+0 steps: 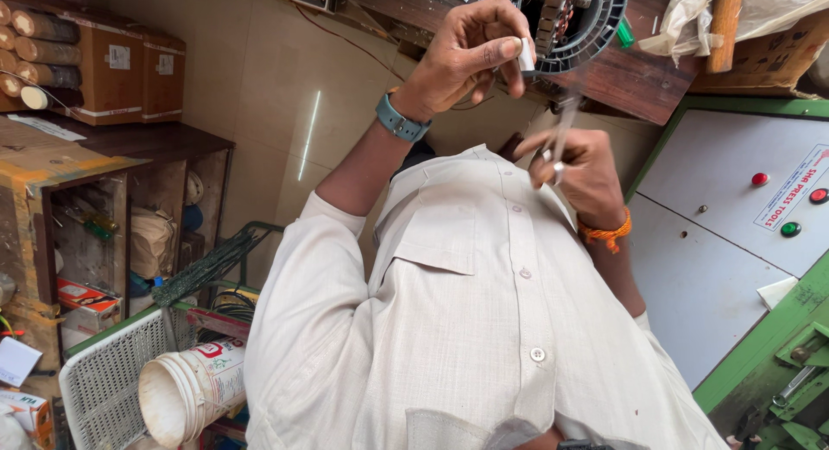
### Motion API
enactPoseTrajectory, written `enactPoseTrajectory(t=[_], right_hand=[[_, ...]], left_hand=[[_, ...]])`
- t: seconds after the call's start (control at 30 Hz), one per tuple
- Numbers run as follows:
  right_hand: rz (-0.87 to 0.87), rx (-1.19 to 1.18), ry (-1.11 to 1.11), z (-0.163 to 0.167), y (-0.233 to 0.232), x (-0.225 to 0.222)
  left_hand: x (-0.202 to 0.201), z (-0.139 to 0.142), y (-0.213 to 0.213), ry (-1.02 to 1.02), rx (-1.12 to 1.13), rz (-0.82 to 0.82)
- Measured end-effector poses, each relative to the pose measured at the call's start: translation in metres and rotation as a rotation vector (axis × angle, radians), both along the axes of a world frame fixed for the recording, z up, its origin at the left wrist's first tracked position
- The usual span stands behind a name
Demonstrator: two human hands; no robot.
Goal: The person cuts small white insulating sheets with scissors and places them between copper windings on a motor stator. They repeatedly pick up sheets, cut them to size, and insert them into the stator slots.
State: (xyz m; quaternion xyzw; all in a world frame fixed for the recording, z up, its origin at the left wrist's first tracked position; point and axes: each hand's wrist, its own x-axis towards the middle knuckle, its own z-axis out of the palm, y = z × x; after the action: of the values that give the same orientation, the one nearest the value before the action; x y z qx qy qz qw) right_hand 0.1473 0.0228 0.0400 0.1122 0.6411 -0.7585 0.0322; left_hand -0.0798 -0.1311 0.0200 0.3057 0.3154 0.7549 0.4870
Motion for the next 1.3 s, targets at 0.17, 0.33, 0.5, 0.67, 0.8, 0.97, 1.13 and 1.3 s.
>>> enactPoseTrajectory(t=[0.17,0.33,0.5,0.67,0.8,0.97,1.13,1.3], right_hand=[[-0.373,-0.082,0.348,0.01,0.0,-0.016],[-0.363,0.04,0.432,0.021,0.008,-0.025],[-0.299,0.241,0.187,0.02,0.014,-0.024],[-0.207,-0.049,0.058,0.02,0.026,-0.019],[-0.216,-0.146,0.025,0.015,0.027,-0.014],[-0.282,0.034,0.045,0.002,0.02,-0.014],[-0.329,0.137,0.029,-0.002,0.011,-0.017],[-0.416,-0.013,0.052,-0.002,-0.004,-0.029]], left_hand=[[0.008,0.008,0.005,0.245,-0.073,0.092],[0.032,0.032,0.005,0.837,-0.059,0.16],[0.04,0.051,0.016,1.138,0.183,0.389],[0.039,0.044,0.014,1.158,0.088,0.285],[0.043,0.024,0.009,0.794,-0.197,0.07],[0.053,0.006,0.016,0.508,-0.306,0.088],[0.059,0.006,0.013,0.53,-0.311,0.133],[0.057,0.01,0.009,0.974,-0.074,0.406]])
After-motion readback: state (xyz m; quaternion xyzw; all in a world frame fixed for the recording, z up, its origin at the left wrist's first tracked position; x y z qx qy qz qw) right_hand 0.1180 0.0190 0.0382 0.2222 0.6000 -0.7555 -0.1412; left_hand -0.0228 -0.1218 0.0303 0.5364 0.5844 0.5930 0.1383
